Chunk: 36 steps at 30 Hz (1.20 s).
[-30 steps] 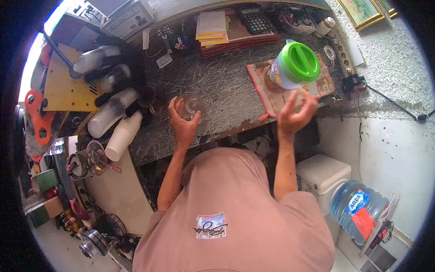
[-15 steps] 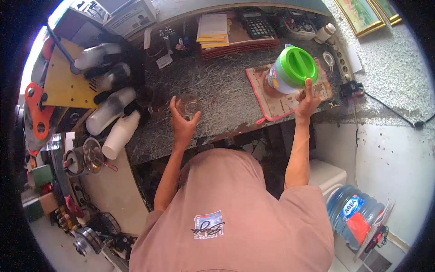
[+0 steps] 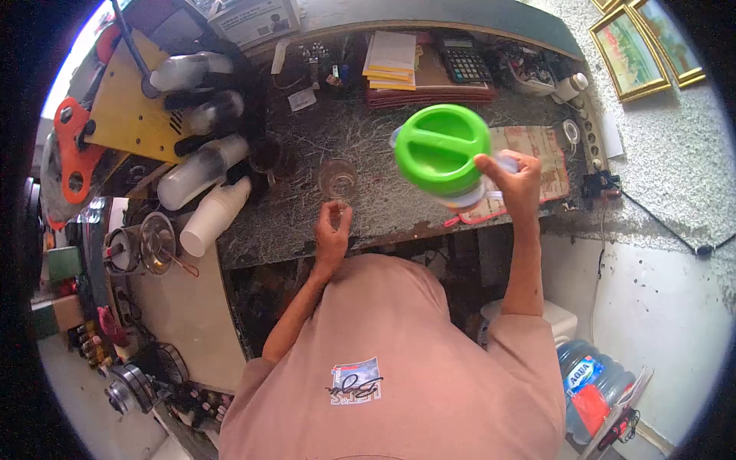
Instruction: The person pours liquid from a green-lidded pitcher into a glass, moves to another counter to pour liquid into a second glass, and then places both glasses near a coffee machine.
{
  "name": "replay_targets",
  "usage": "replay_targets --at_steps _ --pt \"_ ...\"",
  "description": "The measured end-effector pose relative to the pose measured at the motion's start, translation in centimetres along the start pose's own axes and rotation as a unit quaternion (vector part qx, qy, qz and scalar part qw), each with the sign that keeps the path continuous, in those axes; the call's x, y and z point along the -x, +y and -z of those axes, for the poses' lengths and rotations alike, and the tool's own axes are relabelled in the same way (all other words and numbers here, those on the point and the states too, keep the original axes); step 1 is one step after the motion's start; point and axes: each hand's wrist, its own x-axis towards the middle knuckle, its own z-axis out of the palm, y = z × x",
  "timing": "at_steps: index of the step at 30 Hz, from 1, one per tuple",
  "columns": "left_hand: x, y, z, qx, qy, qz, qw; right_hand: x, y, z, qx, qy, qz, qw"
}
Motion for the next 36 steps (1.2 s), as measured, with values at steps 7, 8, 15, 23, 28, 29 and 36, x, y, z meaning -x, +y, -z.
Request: replay_targets --at_steps 7,8,15,23,28,29,36 --pt "-0.1 0.6 0.7 0.036 -0.052 -0.015 0.998 0.5 -6.3 -4.3 0.137 -0.186 0.027 0.973" --pt "-0.2 0.7 0.8 0.013 -0.067 -0.014 0.998 0.4 -5.8 -4.6 0.159 -0.199 0.043 0.966" --pt "-0.4 0.6 1.0 0.022 -0.079 -0.027 0.996 0.4 -7.3 -7.0 0.202 -0.215 0.107 0.95" --pt "-0.6 0.3 1.1 0.002 -0.093 -0.03 0.995 0.1 -8.2 -8.2 0.223 -0.227 0.125 0.94" --pt "-0.6 0.4 1.2 0.011 -0.104 -0.031 0.994 -0.1 -7.8 -8.5 0.227 -0.227 0.139 0.937" --pt "-0.7 0.2 1.1 0.012 -0.104 -0.037 0.994 -0.3 -7.8 -8.6 0.237 -0.23 0.148 0.932" --pt "-0.7 -0.2 1.0 0.025 -0.099 -0.059 0.993 -0.8 -8.5 -9.0 0.284 -0.241 0.178 0.911"
